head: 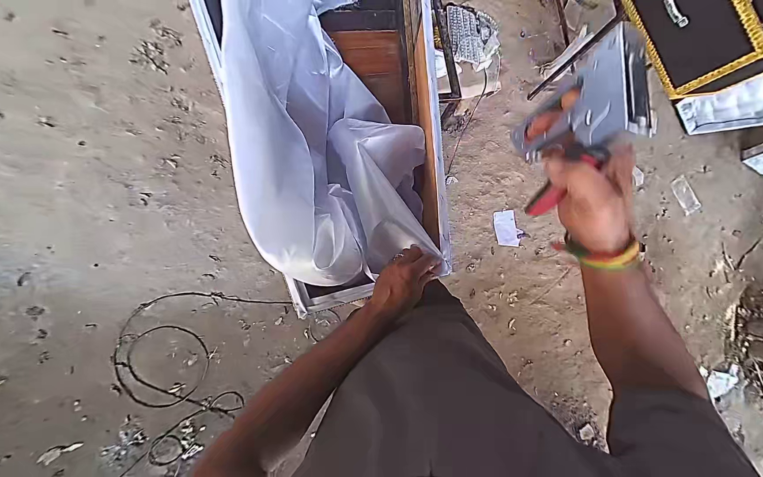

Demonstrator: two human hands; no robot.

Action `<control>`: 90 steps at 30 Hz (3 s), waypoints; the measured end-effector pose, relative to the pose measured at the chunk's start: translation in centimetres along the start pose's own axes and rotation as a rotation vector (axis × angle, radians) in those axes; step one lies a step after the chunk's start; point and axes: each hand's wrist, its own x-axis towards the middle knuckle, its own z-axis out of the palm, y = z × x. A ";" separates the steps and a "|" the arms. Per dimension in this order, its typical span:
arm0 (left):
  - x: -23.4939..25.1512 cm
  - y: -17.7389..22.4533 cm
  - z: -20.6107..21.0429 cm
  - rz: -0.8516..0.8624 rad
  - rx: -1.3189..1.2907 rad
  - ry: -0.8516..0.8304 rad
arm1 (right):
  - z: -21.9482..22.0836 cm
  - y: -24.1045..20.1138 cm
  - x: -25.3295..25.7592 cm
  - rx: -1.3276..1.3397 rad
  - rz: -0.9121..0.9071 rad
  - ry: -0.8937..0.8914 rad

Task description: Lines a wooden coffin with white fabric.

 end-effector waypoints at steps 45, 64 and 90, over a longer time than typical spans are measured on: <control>0.9 -0.1 -1.2 0.049 -0.075 -0.139 | 6.2 4.8 -23.6 -0.807 1.051 -0.610; -5.1 -4.3 -8.3 0.242 0.452 -0.183 | 8.4 15.7 -31.2 -0.837 1.303 -1.024; -3.1 -4.8 -19.1 0.469 0.459 -0.643 | 23.3 13.4 -32.5 -0.409 1.588 -0.069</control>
